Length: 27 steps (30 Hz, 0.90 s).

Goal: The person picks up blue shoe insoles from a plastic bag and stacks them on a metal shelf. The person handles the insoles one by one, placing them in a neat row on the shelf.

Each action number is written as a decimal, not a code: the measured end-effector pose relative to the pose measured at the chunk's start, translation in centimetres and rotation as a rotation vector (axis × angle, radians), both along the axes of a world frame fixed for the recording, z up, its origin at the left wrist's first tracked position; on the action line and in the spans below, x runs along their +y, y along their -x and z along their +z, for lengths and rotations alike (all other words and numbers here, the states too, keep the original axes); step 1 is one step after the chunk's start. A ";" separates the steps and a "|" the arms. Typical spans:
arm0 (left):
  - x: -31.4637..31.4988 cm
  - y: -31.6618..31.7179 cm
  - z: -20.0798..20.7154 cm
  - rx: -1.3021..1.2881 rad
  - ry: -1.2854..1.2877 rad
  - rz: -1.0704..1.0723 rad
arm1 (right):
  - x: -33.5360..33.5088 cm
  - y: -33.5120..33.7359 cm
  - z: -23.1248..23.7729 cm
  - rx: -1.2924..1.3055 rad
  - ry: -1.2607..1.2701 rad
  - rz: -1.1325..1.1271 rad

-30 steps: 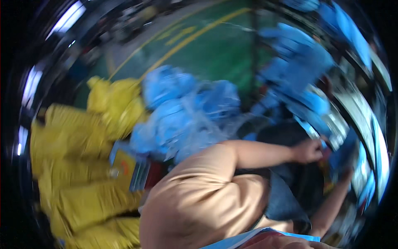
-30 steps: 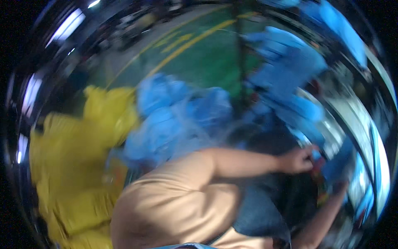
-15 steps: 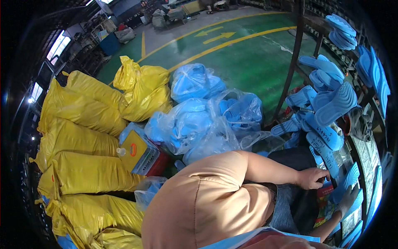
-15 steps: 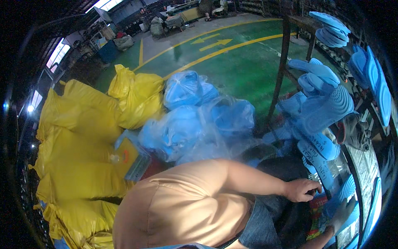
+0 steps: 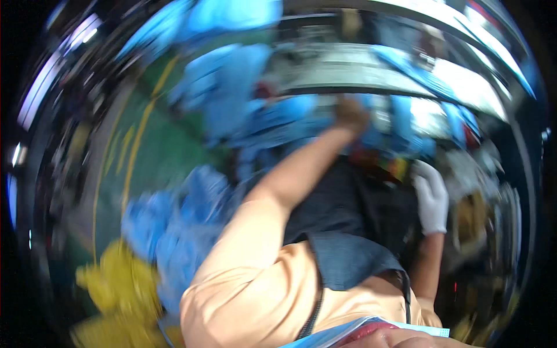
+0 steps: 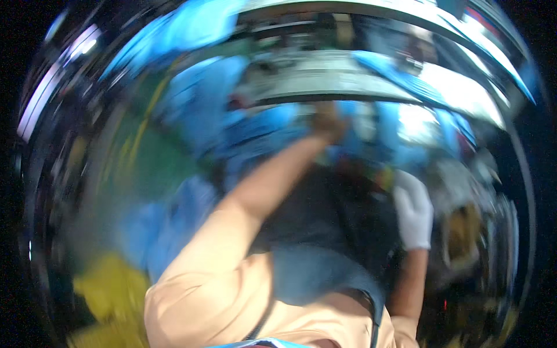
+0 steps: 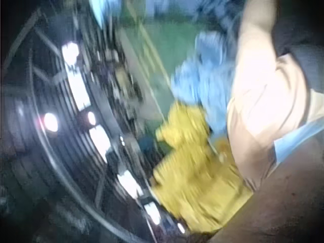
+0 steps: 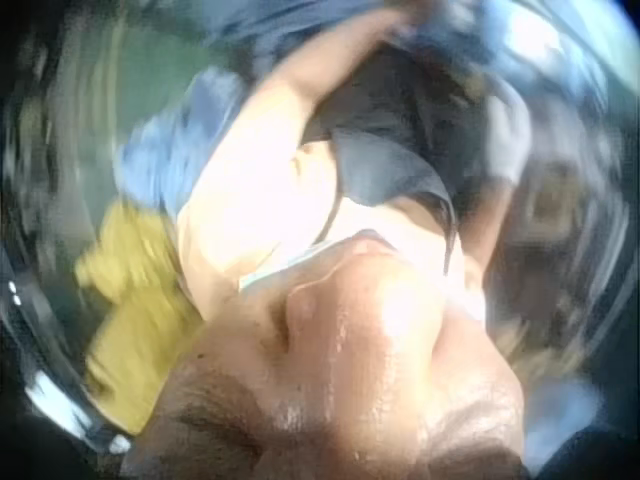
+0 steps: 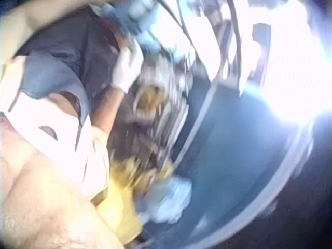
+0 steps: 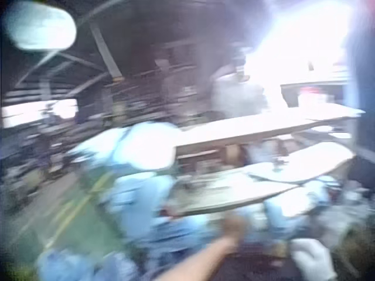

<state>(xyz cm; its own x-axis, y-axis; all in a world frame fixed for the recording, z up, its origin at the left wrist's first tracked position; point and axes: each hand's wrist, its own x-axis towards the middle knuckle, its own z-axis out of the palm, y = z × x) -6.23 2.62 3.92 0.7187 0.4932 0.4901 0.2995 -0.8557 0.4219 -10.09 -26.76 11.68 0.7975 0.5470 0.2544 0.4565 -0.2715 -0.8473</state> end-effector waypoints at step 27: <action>-12.1 8.8 11.5 0.108 1.963 -1.239 | -17.6 7.8 12.1 -0.413 -0.036 -0.539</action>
